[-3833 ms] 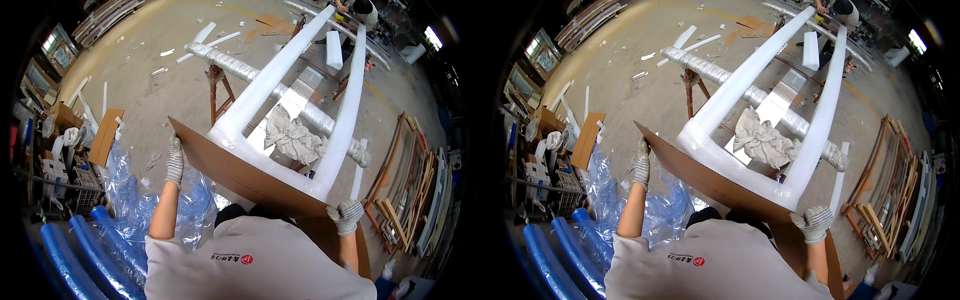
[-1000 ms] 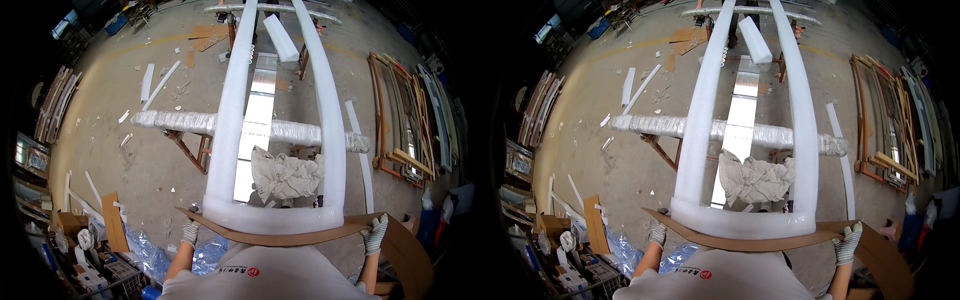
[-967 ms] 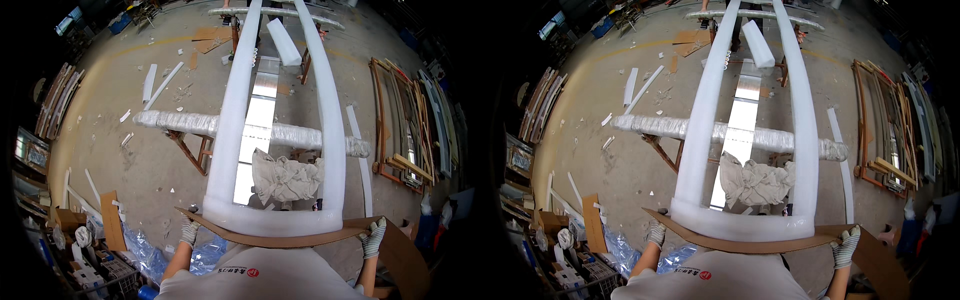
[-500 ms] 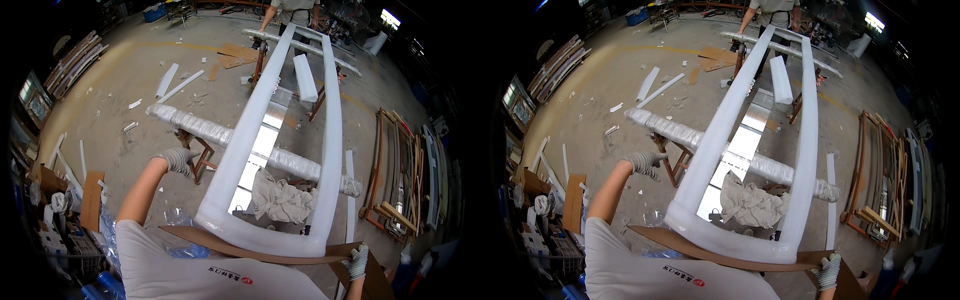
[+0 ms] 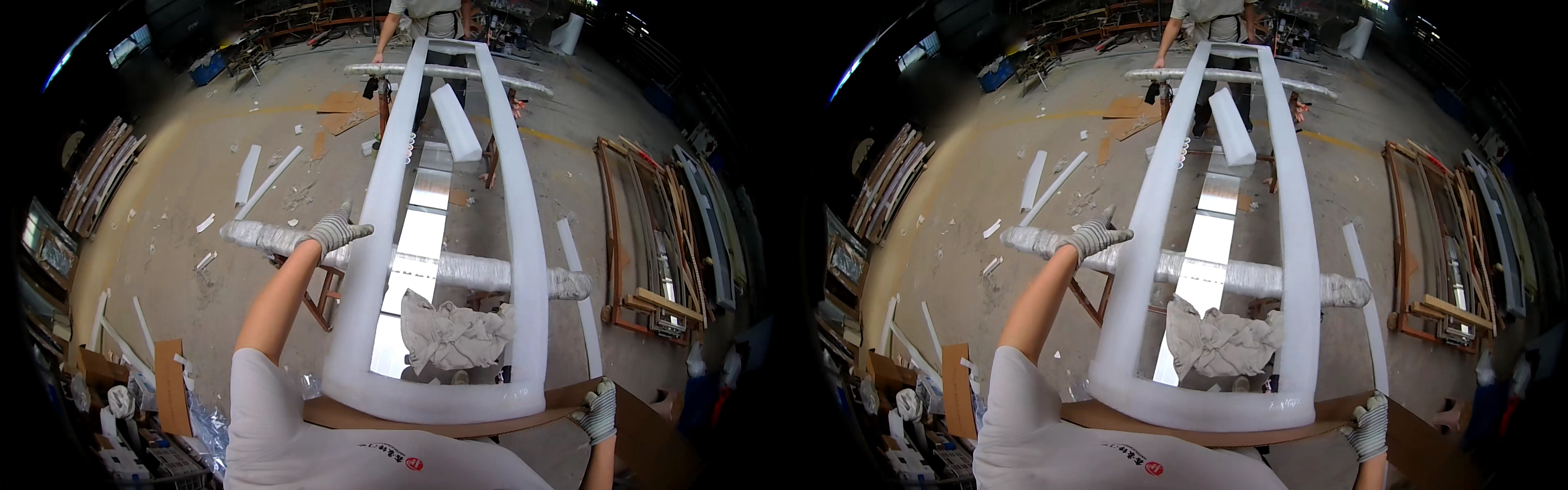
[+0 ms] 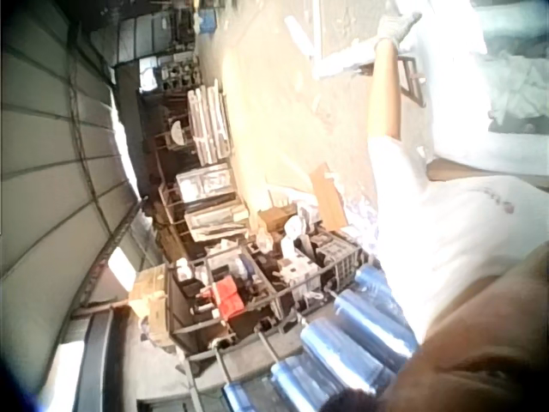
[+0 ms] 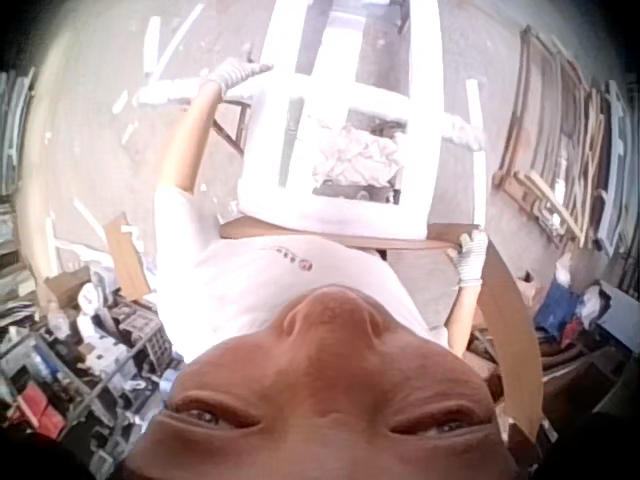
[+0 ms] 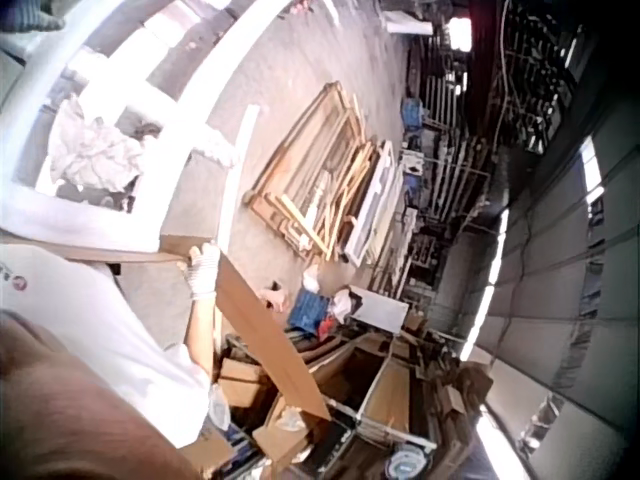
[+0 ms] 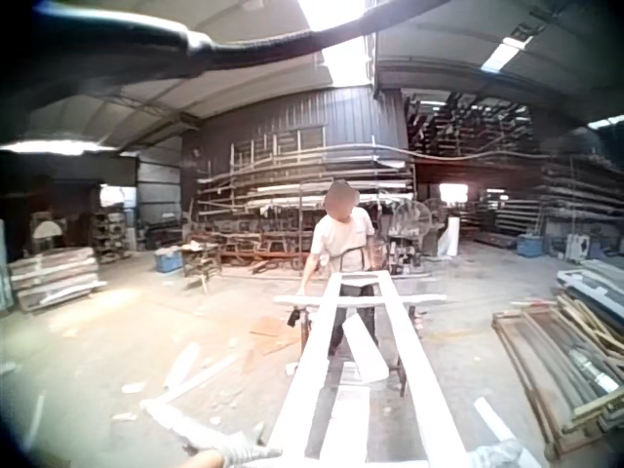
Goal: The person wraps a large white frame with cardboard sections, cuts the cardboard to fit with a utility knife, and secures the packaging with a hand-held tape dispenser.
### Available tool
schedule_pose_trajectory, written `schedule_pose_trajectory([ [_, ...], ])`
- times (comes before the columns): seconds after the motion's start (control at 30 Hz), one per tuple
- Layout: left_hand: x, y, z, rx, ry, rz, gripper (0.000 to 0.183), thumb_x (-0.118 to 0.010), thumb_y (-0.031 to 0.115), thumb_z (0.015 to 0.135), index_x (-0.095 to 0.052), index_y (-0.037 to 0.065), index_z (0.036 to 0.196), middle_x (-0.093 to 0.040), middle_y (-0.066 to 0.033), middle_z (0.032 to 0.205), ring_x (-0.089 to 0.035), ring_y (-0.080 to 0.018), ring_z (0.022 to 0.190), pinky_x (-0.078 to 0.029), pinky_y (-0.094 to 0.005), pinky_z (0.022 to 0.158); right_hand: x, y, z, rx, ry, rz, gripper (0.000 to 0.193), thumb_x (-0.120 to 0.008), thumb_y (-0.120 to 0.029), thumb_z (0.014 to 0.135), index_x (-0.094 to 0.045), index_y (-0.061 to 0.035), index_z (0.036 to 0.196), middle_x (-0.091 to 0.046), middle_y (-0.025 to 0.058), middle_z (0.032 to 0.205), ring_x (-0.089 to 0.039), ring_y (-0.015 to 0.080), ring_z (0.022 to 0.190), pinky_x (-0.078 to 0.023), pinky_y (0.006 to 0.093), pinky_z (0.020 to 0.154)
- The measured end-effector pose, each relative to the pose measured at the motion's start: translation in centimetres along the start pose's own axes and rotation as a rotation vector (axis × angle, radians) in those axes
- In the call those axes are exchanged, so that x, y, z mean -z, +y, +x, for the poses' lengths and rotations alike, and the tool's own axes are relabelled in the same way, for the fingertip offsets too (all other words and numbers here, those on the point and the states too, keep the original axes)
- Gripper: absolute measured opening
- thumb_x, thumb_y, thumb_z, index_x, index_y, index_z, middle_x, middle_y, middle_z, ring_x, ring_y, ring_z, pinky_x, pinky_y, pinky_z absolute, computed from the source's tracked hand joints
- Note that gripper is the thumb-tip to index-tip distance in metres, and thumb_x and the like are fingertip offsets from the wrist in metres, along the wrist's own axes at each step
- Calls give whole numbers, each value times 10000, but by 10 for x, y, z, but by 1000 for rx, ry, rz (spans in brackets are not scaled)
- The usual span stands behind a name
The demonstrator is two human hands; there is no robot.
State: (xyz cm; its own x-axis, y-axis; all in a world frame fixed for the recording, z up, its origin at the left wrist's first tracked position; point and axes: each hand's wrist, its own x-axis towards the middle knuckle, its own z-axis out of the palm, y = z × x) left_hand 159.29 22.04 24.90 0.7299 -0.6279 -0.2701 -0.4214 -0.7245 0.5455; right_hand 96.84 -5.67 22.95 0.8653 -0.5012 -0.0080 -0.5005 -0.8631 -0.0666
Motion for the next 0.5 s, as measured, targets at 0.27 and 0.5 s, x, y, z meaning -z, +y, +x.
schedule_pose_trajectory([
  [0.27, -30, 72, -96, 9, -647, 29, 895, -645, 498, 797, -242, -18, 1407, -611, -192, 1107, -573, -260, 1064, -441, -339, 926, 26, -9, 0, 96, -12, -27, 461, -832, -309, 371, -558, -73, 657, -502, 145, 782, -498, 370, 908, -390, 481, 925],
  [0.5, -61, 57, -193, -423, -933, 167, 881, -619, 565, 782, -304, 15, 1394, -586, -214, 1165, -548, -317, 1119, -413, -357, 961, 33, -13, 16, 263, 33, 26, 394, -737, -405, 576, -570, -65, 685, -521, 111, 775, -514, 310, 830, -398, 424, 901],
])
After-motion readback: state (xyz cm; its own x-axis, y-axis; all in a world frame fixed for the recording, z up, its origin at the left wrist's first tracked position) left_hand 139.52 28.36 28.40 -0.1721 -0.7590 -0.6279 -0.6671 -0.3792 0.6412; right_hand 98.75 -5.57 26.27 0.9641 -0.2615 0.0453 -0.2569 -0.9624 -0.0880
